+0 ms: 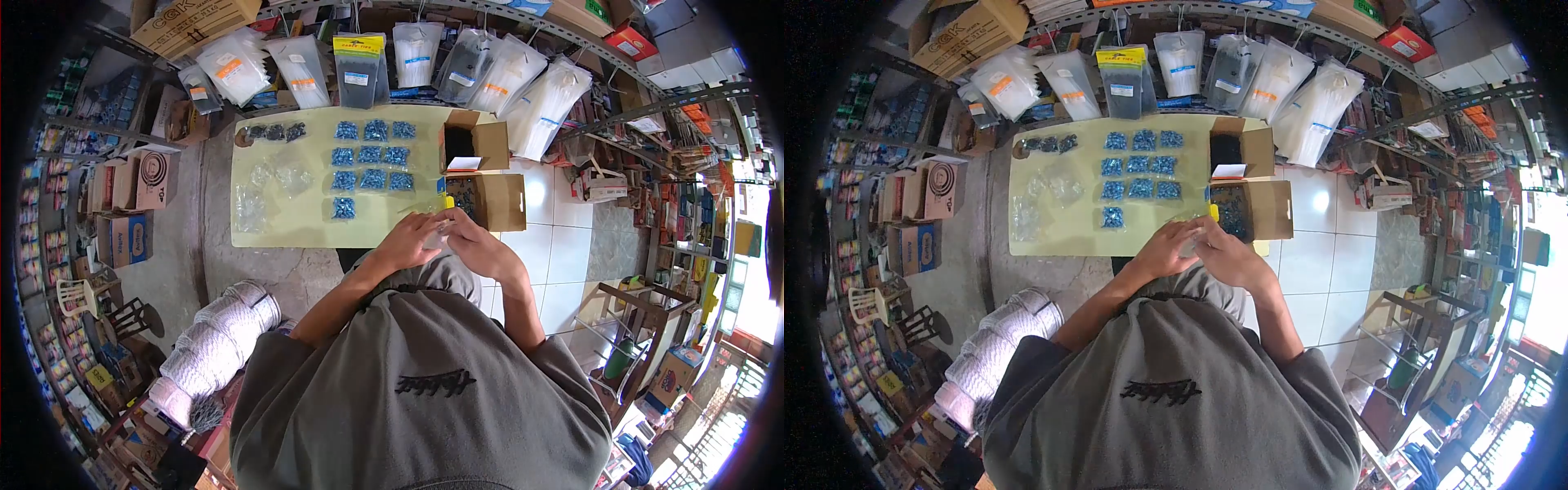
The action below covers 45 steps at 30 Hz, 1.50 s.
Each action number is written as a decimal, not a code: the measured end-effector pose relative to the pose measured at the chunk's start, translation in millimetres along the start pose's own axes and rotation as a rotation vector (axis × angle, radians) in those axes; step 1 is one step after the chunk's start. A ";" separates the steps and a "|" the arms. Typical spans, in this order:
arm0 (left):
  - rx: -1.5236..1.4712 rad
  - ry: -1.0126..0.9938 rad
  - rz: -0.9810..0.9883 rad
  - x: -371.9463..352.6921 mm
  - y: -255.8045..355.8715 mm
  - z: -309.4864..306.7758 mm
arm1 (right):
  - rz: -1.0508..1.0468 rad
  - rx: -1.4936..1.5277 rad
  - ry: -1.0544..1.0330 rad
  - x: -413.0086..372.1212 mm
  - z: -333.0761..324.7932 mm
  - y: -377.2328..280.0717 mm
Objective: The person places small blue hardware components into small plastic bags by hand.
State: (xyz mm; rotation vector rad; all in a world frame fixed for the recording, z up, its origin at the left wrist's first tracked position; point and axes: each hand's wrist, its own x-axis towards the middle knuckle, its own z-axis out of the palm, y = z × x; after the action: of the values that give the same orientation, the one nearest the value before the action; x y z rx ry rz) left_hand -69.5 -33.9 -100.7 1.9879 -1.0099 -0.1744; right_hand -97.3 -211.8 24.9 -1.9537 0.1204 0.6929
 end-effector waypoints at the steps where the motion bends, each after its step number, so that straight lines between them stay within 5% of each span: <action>1: 0.000 0.000 0.000 0.6 0.1 -0.3 | 0.000 0.000 -0.001 -1.0 -0.9 -1.8; 9: 0.016 0.070 0.044 4.5 8.0 -5.4 | 0.101 0.261 -0.008 -4.3 -10.3 -9.5; 28: -0.019 0.099 0.035 7.7 9.0 -8.9 | 0.044 0.356 -0.102 -8.0 -30.1 -5.7; 30: -0.348 0.209 -0.275 4.6 2.3 -8.9 | 0.070 0.482 -0.025 -3.2 -47.1 3.2; 32: -0.338 0.220 -0.308 3.5 -9.7 -9.9 | 0.055 0.498 0.038 22.1 -46.3 40.3; 34: -0.363 0.363 -0.372 0.8 -21.7 -6.9 | 0.182 0.253 0.100 54.2 -41.0 81.2; 36: -0.350 0.335 -0.363 -1.4 -40.9 -4.1 | -0.003 -0.401 0.240 85.3 -21.5 131.2; 39: -0.247 0.232 -0.392 -19.2 -75.1 9.1 | 0.160 -0.557 0.331 120.5 20.0 180.5; 42: -0.180 0.170 -0.436 -26.5 -76.5 8.9 | 0.020 -0.867 0.302 131.5 31.7 199.0; 45: -0.242 0.178 -0.471 -33.2 -69.4 6.0 | 0.019 -0.679 0.339 129.9 25.8 195.4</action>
State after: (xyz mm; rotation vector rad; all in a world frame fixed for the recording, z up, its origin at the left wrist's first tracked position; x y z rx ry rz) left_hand -53.4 5.8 -164.9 1.9451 -0.3759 -0.3512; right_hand -73.1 -256.0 -205.7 -2.7181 0.1198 0.4335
